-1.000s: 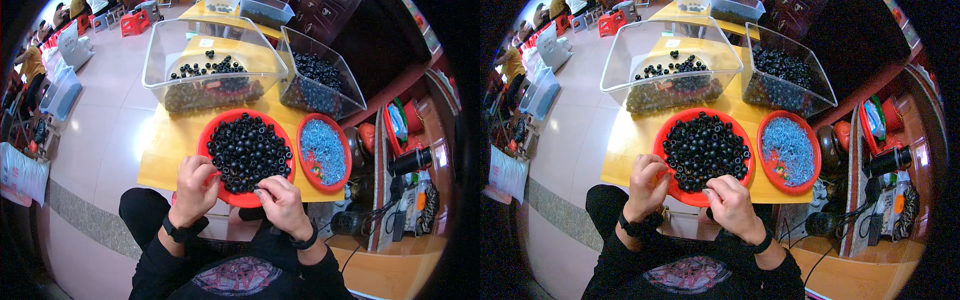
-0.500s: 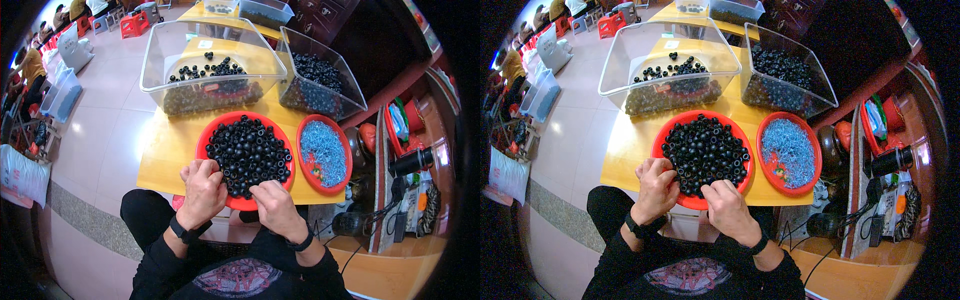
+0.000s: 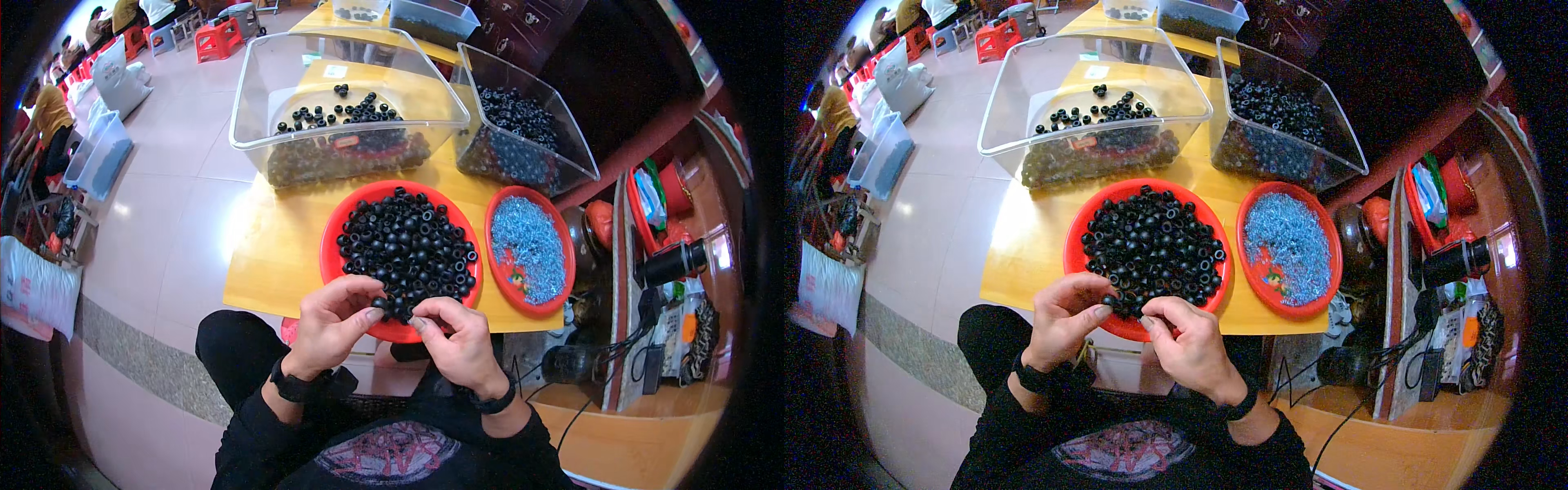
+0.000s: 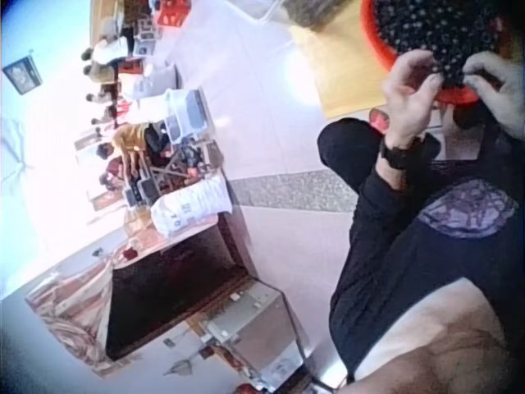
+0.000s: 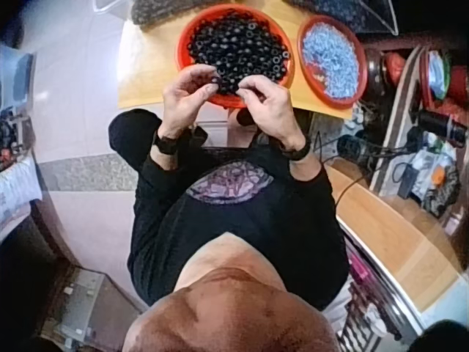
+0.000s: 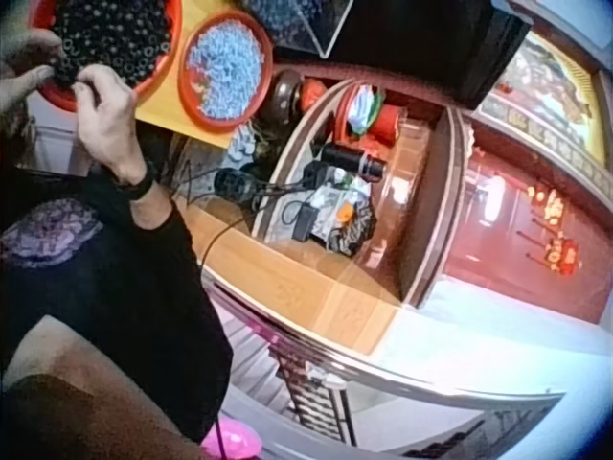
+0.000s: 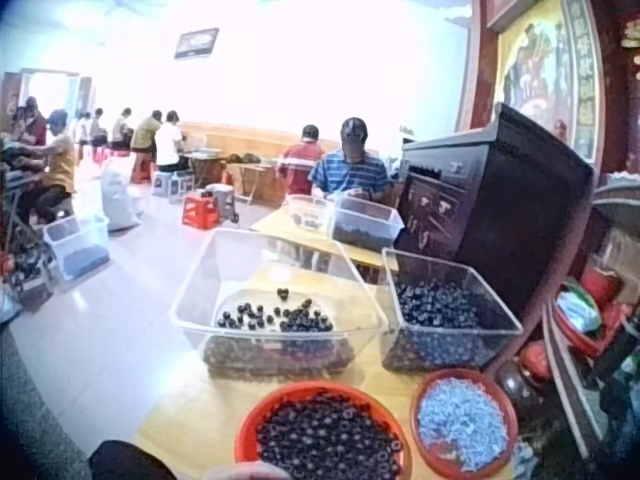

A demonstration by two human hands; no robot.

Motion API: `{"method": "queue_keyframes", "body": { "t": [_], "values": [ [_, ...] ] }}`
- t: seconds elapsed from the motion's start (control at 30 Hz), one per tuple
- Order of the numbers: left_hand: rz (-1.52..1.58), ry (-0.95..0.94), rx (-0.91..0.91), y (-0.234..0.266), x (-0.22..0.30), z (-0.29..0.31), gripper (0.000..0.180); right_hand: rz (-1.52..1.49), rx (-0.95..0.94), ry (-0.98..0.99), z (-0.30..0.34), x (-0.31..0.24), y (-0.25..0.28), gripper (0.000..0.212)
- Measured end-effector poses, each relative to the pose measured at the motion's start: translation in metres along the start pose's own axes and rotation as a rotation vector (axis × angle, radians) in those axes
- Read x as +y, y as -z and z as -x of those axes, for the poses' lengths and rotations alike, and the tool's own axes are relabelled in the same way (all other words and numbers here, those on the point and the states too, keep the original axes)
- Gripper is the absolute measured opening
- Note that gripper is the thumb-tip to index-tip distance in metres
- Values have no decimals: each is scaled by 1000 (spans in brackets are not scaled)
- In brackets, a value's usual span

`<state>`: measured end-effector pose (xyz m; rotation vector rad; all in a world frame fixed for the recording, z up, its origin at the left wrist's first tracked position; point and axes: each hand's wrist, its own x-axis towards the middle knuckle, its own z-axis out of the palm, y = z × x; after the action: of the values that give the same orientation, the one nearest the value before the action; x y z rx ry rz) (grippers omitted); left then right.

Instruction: Assembling small plastic components by inserting red pieces into black circular parts.

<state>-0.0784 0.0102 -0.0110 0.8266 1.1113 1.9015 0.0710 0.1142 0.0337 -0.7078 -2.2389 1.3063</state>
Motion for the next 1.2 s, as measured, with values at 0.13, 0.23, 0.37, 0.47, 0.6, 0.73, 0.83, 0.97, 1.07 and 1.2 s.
{"method": "queue_keyframes", "body": {
  "t": [0.13,0.23,0.37,0.47,0.6,0.73,0.83,0.97,1.07,1.2],
  "values": [
    [251,93,-99,5,0,1,18,-40,1,132,-5,-4,-2,11],
    [463,192,-84,3,3,3,19,-63,28,154,-5,-6,-5,12],
    [523,192,-111,5,-2,5,18,-97,66,167,-4,-14,-12,13],
    [518,209,-101,3,-4,6,19,-124,79,123,-4,-18,-16,13],
    [514,144,-136,0,-4,6,20,-63,96,217,-6,-23,-18,14],
    [496,133,-138,0,-7,7,21,43,95,317,-5,-19,-18,14],
    [505,147,-105,-1,-8,9,22,61,46,342,-3,-14,-18,19],
    [494,156,-57,1,-10,10,21,119,33,386,-3,-15,-12,24],
    [521,180,-56,4,-9,7,19,223,151,294,-7,-12,3,19],
    [514,175,19,7,-6,4,16,340,58,200,-5,1,18,12]
  ]
}}
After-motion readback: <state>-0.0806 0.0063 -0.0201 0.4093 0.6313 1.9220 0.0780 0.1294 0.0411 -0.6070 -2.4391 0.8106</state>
